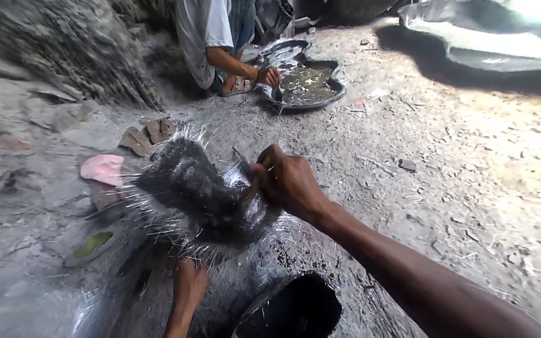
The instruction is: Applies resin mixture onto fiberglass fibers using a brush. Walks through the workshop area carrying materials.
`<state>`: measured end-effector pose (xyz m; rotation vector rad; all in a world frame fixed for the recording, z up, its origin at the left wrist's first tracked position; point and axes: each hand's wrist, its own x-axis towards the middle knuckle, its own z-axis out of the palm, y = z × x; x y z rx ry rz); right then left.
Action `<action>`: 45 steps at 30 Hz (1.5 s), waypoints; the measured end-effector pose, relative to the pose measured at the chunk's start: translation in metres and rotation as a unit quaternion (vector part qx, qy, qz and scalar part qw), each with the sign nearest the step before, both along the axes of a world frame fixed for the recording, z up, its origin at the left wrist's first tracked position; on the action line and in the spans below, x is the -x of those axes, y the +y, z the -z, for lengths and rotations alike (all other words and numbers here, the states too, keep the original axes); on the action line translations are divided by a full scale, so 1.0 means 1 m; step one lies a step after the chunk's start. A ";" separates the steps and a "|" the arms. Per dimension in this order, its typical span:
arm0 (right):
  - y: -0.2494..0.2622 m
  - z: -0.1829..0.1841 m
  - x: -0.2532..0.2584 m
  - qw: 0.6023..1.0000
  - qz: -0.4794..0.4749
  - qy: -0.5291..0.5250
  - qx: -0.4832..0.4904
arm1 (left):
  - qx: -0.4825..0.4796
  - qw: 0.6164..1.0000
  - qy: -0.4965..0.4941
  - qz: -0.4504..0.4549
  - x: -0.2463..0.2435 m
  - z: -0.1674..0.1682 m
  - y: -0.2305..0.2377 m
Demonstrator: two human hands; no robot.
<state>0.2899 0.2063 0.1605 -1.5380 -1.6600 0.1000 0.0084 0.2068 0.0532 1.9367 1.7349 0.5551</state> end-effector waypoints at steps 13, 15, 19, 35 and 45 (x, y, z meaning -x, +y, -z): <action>-0.025 0.017 -0.020 0.996 0.047 0.061 -0.033 | -0.010 1.000 -0.006 -0.001 0.000 -0.001 0.003; -0.025 0.020 -0.017 0.998 0.031 0.041 -0.038 | -0.011 1.000 -0.005 -0.008 -0.002 -0.003 0.001; -0.011 0.000 -0.019 0.998 -0.016 0.004 -0.058 | -0.015 1.000 0.003 -0.010 0.000 -0.001 0.001; 0.008 0.013 0.027 0.995 -0.069 0.023 -0.066 | -0.030 0.999 0.002 -0.030 -0.004 0.000 -0.003; 0.005 0.023 -0.007 0.990 -0.105 0.063 -0.075 | -0.023 0.999 -0.003 -0.025 0.002 0.005 0.001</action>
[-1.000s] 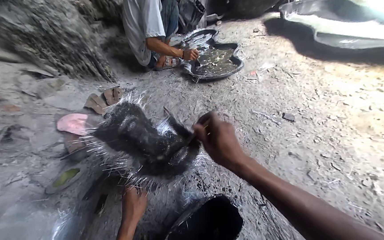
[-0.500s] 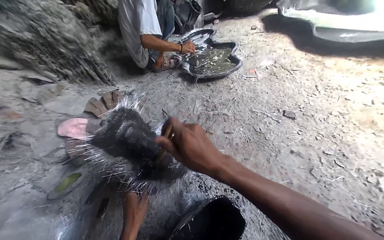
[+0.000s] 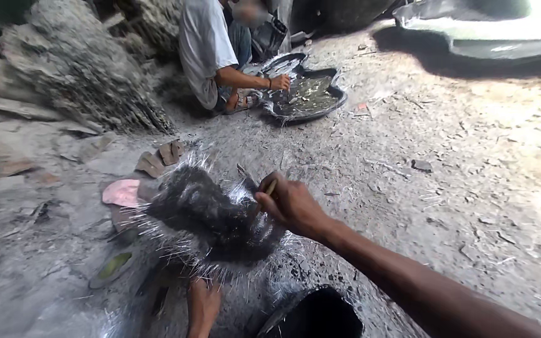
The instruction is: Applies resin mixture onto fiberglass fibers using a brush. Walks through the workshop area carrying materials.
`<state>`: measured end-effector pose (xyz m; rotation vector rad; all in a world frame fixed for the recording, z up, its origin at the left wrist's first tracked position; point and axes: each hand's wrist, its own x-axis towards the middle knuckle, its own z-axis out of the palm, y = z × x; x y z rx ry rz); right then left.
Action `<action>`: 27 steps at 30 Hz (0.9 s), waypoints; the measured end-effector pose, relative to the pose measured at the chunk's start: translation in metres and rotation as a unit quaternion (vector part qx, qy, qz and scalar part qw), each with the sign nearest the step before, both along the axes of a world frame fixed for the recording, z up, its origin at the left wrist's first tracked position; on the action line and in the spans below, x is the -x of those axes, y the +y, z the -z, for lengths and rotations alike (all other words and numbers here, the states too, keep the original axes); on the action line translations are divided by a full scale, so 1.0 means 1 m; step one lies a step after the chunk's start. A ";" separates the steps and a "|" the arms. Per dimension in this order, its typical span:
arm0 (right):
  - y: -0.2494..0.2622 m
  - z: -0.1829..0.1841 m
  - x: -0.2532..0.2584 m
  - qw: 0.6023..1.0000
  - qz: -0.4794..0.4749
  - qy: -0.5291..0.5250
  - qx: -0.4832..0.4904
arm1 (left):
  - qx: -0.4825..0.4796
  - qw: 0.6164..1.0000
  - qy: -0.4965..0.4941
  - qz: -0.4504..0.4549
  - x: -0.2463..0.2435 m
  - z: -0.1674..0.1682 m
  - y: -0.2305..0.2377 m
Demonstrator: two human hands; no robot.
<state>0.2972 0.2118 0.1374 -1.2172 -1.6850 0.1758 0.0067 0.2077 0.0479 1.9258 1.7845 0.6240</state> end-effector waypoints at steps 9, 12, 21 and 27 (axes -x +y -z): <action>0.008 -0.027 0.030 0.991 -0.016 0.079 -0.102 | -0.004 1.000 0.023 -0.007 -0.005 -0.005 -0.007; 0.004 -0.022 0.031 0.988 -0.010 0.104 -0.117 | -0.010 0.999 0.030 -0.007 -0.005 -0.004 -0.005; -0.033 -0.016 0.062 0.973 -0.030 0.020 -0.226 | -0.002 0.998 0.060 -0.003 -0.008 -0.009 -0.006; -0.035 -0.020 0.064 0.968 -0.011 0.036 -0.247 | 0.016 1.000 0.025 -0.002 -0.002 0.000 -0.003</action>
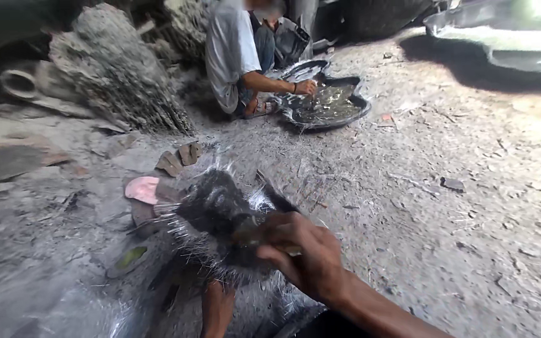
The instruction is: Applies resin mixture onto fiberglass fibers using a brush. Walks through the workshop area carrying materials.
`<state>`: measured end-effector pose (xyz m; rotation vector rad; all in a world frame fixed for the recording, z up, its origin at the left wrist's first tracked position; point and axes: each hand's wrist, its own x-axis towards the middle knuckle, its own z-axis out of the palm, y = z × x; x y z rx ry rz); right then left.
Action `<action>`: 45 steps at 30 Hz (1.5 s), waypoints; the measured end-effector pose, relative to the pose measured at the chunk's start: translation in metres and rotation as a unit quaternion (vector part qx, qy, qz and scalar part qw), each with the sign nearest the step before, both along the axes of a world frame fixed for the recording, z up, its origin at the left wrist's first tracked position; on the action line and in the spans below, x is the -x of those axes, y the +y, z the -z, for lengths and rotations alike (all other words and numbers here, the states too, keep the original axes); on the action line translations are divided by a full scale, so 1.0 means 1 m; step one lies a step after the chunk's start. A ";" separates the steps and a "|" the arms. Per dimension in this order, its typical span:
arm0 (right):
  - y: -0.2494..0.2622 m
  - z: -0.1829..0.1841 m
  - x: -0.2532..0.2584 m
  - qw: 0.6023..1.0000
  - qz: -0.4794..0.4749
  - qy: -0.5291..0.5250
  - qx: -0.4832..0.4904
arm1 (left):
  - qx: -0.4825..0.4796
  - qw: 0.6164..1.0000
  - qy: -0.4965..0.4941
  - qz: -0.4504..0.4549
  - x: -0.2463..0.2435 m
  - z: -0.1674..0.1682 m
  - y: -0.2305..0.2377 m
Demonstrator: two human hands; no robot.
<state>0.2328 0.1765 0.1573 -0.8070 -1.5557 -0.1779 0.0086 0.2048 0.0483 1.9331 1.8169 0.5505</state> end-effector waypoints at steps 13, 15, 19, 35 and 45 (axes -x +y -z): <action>0.051 -0.099 -0.006 0.996 0.009 -0.090 0.021 | 0.002 1.000 -0.015 -0.010 -0.003 -0.004 0.001; 0.057 -0.115 -0.005 0.992 0.017 -0.118 0.038 | 0.005 1.000 -0.011 -0.014 -0.003 -0.005 0.003; 0.067 -0.121 -0.013 0.991 0.019 -0.096 0.086 | 0.010 1.000 -0.014 -0.012 -0.003 -0.006 0.002; 0.082 -0.034 -0.047 0.757 -0.134 0.519 0.373 | -0.032 0.999 -0.026 0.004 0.000 -0.003 -0.001; 0.057 -0.004 -0.042 0.686 -0.130 0.612 0.371 | -0.043 0.999 -0.022 0.008 -0.004 -0.004 -0.003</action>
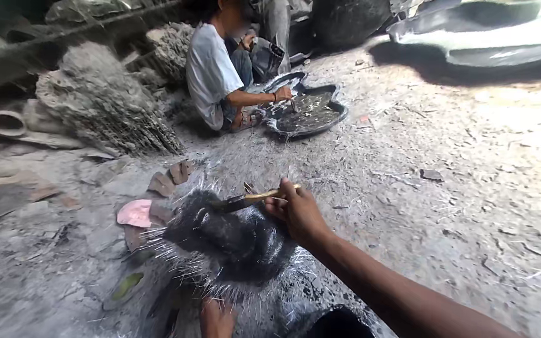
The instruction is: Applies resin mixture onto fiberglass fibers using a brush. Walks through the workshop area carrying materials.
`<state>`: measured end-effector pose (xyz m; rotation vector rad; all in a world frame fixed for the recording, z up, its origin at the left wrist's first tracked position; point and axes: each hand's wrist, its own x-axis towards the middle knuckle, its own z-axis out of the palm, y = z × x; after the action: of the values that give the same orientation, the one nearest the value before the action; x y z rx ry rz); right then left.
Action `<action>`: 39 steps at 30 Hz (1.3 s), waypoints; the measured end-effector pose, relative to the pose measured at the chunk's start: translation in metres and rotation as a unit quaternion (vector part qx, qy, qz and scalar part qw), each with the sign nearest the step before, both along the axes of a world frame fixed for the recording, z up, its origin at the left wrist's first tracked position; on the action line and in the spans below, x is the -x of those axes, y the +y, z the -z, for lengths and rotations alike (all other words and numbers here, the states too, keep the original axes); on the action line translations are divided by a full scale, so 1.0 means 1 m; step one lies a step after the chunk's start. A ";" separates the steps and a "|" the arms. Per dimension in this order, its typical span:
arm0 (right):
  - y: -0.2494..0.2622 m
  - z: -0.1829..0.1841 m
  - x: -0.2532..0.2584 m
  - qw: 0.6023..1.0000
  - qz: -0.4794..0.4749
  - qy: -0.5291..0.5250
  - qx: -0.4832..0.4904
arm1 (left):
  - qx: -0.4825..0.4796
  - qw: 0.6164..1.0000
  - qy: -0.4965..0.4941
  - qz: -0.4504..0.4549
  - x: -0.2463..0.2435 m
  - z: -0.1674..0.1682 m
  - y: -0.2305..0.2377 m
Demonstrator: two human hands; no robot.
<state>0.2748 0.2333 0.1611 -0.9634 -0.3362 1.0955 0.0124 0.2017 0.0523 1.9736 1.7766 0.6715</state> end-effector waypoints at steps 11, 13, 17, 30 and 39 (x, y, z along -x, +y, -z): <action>-0.020 0.023 0.014 0.989 0.006 -0.148 0.013 | 0.004 1.000 0.002 0.019 -0.001 -0.005 -0.007; -0.015 0.023 0.009 0.986 0.009 -0.169 -0.003 | 0.006 1.000 0.012 0.021 -0.001 -0.006 -0.007; -0.026 0.017 -0.003 0.951 0.072 -0.297 -0.039 | 0.002 0.999 0.030 0.024 -0.001 -0.010 -0.008; -0.015 -0.007 0.010 0.900 0.082 -0.420 -0.084 | 0.043 0.997 0.061 0.010 -0.005 -0.011 -0.006; -0.049 0.011 0.032 0.780 0.120 -0.551 -0.271 | 0.044 0.998 0.041 0.008 -0.001 -0.003 0.002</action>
<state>0.2425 0.1847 0.1499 -0.9829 -1.3674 0.0405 0.0132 0.2040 0.0554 1.9797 1.8035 0.5042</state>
